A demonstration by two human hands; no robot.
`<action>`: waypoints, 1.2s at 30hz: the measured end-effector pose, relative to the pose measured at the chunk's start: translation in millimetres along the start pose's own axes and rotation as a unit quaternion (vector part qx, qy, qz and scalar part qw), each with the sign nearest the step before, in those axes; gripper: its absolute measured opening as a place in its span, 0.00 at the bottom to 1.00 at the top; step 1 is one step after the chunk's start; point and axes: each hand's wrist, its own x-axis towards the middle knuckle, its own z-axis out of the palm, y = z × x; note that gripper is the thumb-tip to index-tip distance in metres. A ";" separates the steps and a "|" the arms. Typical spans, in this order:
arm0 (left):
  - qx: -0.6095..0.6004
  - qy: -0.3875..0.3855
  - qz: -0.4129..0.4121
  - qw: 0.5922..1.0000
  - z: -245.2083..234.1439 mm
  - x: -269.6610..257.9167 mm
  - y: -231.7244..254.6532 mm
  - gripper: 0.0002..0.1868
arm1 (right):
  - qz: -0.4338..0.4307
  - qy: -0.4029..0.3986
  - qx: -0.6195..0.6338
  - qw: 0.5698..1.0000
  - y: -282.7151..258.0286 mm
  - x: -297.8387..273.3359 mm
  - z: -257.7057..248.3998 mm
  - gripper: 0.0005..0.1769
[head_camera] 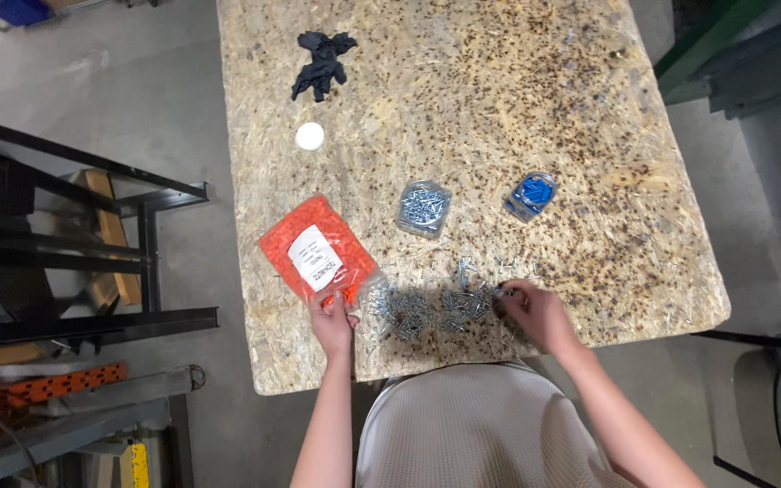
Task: The person sorts metal fasteners on a workbench, picking them up one by one and placing them into a clear plastic container. The person also handles a bag of orange plastic pieces and a bag of blue plastic pieces, moving them aside.
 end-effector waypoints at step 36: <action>0.259 -0.161 0.159 0.939 -24.9 -51.6 -47.7 0.07 | 0.129 -0.011 -0.195 0.972 111.1 61.2 30.4 0.14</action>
